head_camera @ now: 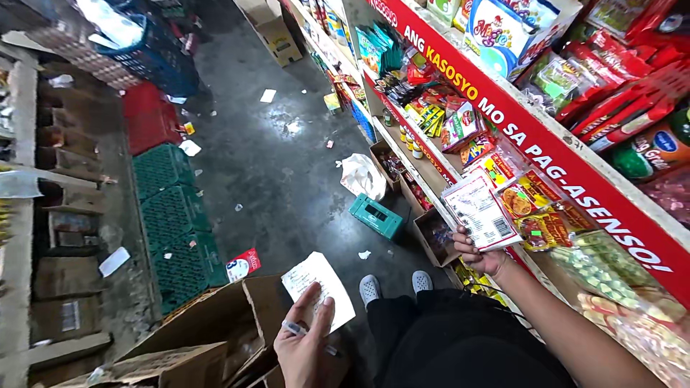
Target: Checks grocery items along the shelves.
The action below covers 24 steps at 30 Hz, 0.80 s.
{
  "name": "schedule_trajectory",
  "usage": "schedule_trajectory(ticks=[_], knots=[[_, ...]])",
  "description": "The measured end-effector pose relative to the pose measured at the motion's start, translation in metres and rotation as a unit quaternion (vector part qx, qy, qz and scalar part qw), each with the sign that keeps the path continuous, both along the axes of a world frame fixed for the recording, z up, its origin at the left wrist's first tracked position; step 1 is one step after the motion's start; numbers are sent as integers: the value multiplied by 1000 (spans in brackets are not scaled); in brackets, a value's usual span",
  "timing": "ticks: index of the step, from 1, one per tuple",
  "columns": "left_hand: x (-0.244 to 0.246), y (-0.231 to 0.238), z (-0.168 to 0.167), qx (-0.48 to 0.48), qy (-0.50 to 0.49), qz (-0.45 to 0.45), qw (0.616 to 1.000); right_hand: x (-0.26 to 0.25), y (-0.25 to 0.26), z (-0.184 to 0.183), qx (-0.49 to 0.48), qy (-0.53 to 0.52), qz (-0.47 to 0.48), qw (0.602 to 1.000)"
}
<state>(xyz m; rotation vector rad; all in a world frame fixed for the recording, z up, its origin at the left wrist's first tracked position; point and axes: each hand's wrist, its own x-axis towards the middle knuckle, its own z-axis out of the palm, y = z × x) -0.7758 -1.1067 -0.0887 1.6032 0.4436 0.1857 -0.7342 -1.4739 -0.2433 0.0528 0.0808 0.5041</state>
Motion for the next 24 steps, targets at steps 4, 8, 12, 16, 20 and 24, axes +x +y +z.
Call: schedule_trajectory(ticks=[4, 8, 12, 16, 20, 24], knots=[[4, -1, -3, 10, 3, -12, 1000, 2, -3, 6, -13, 2, -4, 1000], [10, -2, -6, 4, 4, -19, 1000, 6, -6, 3, -11, -3, -5, 1000], [19, -6, -5, 3, 11, -18, 1000, 8, -9, 7, -15, -3, -10, 1000], [28, -8, -4, 6, 22, -27, 999, 10, -10, 11, -10, 1, -20, 1000], [39, -8, -6, -2, 25, -44, 999, 10, -9, 3, -80, 14, -46, 996], [54, 0, -15, 20, 46, -94, 994, 13, 2, 23, -430, 159, -77, 885]])
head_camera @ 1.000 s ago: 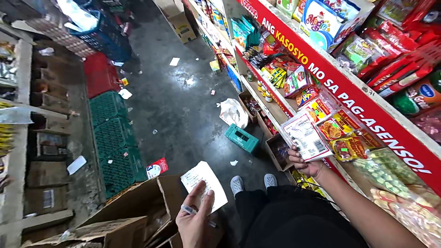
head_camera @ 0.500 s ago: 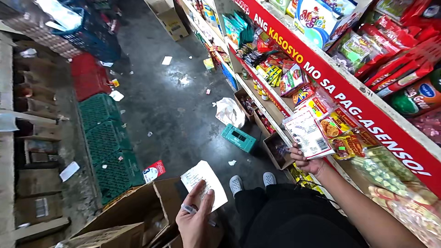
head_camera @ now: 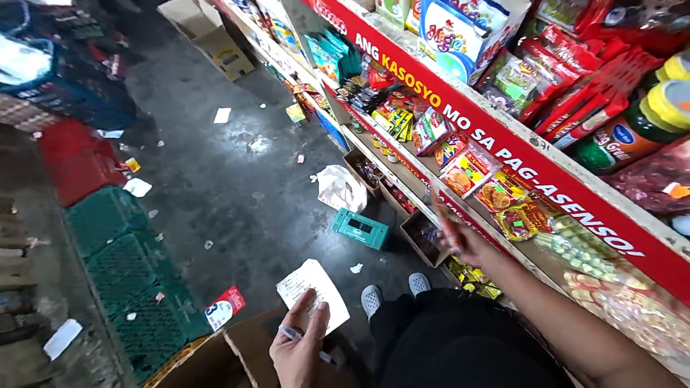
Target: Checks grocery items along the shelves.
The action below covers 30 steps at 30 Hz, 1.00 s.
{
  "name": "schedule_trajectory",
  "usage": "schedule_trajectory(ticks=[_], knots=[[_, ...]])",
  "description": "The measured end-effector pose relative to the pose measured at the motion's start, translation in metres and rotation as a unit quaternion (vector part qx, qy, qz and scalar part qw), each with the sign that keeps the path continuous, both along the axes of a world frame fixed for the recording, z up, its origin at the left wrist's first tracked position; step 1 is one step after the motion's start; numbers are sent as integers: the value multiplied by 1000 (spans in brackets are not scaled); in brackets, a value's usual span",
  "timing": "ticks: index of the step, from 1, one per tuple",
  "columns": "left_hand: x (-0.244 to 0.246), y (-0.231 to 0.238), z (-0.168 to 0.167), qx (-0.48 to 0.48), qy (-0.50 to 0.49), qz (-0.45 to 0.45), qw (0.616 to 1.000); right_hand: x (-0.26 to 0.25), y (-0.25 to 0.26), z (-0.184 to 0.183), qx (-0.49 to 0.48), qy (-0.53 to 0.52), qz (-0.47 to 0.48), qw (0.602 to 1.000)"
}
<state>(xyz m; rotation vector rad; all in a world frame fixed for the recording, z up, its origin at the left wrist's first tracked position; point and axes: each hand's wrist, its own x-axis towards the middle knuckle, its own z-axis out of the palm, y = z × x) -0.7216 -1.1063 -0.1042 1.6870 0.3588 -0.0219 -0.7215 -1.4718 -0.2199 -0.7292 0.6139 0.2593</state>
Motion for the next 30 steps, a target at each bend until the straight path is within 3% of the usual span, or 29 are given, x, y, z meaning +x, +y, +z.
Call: schedule_trajectory(ticks=[2, 6, 11, 13, 15, 18, 20, 24, 27, 30], knots=[[12, 2, -2, 4, 8, -26, 1000, 2, 10, 7, -103, -28, -5, 994], [52, 10, -11, 27, -3, -85, 996, 3, 47, 51, -198, -144, -17, 969], [128, 7, -1, 44, -15, -128, 991, 9, 133, 124, -346, -304, 20, 887], [147, -16, 26, -7, -57, -189, 980, 9, 176, 150, -338, -350, 70, 871], [161, -40, 30, -35, -105, -253, 961, 5, 216, 170, -307, -382, 140, 860], [145, -80, 39, -33, -69, -337, 939, 1, 249, 175, -259, -410, 266, 833], [121, -103, 48, -58, -51, -382, 921, 0, 250, 168, -281, -409, 280, 822], [82, -118, 67, -137, -41, -426, 893, -21, 231, 156, -338, -380, 205, 837], [64, -125, 130, -137, 39, -378, 915, -57, 218, 139, -344, -279, 95, 892], [81, -103, 77, -203, -51, -422, 882, -88, 195, 123, -303, -142, -54, 941]])
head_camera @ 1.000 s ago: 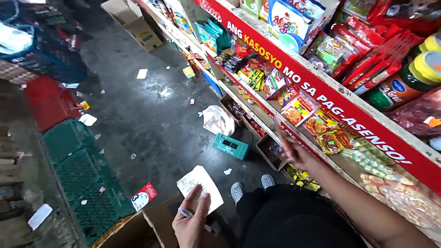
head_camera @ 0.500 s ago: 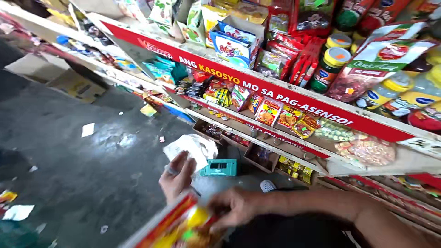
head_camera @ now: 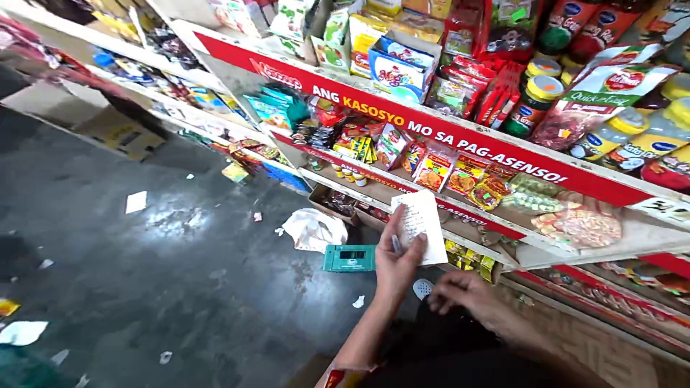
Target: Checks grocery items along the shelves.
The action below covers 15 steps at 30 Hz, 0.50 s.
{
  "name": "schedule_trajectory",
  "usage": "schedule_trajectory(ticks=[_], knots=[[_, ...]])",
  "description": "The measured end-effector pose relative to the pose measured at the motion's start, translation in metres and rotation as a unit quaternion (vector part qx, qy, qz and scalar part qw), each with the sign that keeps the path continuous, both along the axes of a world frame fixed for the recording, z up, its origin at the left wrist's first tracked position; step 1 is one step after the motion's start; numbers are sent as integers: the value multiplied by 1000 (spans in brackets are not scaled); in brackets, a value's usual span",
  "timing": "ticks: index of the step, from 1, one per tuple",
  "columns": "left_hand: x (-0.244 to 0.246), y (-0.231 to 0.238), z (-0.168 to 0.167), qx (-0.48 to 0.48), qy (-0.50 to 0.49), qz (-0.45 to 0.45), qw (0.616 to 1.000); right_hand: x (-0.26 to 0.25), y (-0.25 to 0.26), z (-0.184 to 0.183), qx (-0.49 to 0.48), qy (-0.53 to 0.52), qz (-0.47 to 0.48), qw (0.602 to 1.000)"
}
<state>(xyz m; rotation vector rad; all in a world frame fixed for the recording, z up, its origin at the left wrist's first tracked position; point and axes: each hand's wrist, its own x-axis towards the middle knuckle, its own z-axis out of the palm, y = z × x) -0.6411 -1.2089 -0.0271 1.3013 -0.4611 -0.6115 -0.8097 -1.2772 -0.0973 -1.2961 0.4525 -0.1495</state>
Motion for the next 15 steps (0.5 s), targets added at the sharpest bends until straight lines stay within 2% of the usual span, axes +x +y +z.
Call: schedule_trajectory(ticks=[4, 11, 15], knots=[[3, 13, -12, -8, 1, -7, 1000, -9, -31, -3, 12, -10, -168, 986], [5, 35, -13, -2, -4, -19, 1000, 43, -19, 17, -57, -76, -235, 967], [9, 50, -12, -4, -8, -16, 1000, 65, -6, 19, -70, -91, -232, 966]])
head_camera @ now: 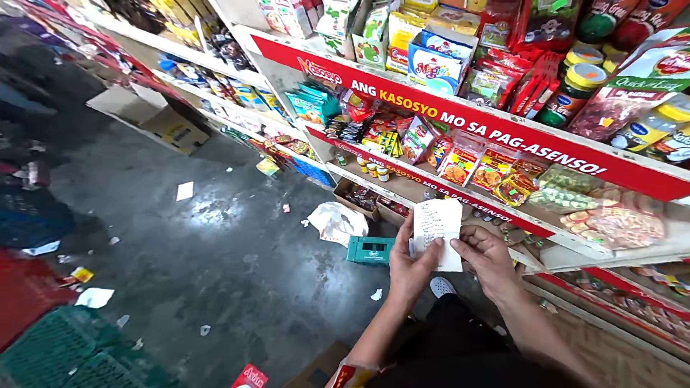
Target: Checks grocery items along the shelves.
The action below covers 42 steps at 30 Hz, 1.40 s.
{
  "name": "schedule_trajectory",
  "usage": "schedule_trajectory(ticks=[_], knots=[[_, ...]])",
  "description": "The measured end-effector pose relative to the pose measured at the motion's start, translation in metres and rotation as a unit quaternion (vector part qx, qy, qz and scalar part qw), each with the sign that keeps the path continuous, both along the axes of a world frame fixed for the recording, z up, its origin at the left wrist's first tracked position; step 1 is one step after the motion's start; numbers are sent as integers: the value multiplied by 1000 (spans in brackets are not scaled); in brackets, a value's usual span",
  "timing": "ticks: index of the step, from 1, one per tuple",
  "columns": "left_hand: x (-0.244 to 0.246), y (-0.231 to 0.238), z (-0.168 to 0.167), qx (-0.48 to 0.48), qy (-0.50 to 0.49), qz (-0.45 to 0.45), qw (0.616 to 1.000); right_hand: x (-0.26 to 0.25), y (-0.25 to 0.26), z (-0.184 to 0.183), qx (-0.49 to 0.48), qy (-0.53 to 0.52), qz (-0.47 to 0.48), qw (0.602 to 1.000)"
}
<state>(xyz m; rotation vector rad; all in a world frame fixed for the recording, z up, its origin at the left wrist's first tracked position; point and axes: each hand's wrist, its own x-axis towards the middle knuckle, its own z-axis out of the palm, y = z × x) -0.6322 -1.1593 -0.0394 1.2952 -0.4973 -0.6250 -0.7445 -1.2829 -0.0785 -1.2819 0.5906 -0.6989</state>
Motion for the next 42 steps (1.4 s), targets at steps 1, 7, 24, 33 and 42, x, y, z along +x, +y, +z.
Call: schedule_trajectory(ticks=[1, 7, 24, 33, 42], knots=[[2, 4, 0, -1, -2, 5, 1000, 3, 3, 1, 1, 0, 5, 1000], [9, 26, 9, 35, 34, 60, 997, 21, 17, 0, -7, 7, 37, 999], [25, 56, 9, 53, 69, 110, 990, 52, 39, -2, -3, 31, 74, 997], [24, 64, 9, 51, 72, 120, 989, 54, 46, -5, 9, 28, 80, 996], [25, 72, 8, 51, 76, 122, 988, 56, 52, -8, 5, 17, 88, 996]])
